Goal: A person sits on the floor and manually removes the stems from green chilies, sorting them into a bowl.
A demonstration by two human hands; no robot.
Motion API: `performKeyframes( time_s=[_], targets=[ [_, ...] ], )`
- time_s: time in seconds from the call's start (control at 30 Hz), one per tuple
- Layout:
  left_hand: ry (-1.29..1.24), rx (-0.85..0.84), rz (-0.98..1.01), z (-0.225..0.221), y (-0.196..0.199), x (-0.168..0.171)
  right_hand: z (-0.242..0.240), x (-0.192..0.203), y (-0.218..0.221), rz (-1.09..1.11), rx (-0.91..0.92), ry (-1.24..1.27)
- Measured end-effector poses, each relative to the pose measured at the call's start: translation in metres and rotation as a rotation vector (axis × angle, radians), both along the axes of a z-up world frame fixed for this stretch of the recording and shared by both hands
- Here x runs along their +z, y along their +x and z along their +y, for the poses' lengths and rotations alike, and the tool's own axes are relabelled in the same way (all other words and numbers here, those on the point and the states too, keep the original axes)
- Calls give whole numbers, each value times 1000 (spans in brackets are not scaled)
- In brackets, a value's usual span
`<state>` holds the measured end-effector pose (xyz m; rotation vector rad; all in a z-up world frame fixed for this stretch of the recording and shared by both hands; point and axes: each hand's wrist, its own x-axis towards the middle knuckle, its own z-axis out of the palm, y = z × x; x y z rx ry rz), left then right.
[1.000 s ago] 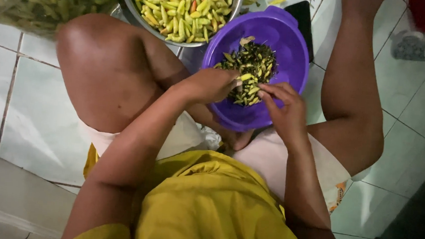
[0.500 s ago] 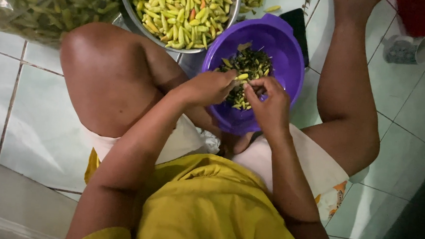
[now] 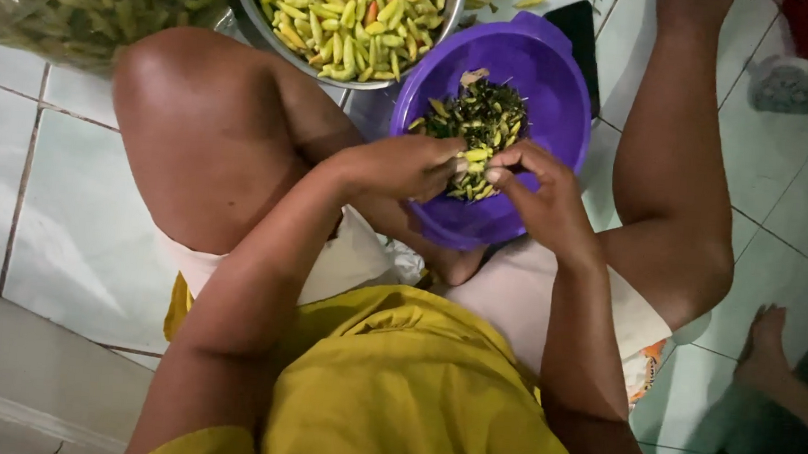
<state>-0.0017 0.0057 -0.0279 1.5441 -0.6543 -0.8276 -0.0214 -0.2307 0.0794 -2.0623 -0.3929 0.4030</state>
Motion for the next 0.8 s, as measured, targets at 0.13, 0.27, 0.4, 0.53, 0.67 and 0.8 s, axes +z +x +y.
performKeyframes(
  time_s=[0.13,0.27,0.4,0.53,0.67,0.8],
  targets=[
    [-47,4,25,0,-3,-8,-5,4,2,105,38,29],
    [34,3,-65,3,3,-16,-28,-6,4,284,-88,82],
    [84,87,-58,7,5,-4,-34,-16,9,103,-129,-204],
    [109,119,-37,6,6,-3,-23,-62,-17,184,-159,-693],
    [104,150,-42,7,4,-4,-37,-130,-28,167,-48,-959],
    [95,160,-63,5,7,-1,-40,-128,-29,224,-56,-938]
  ],
)
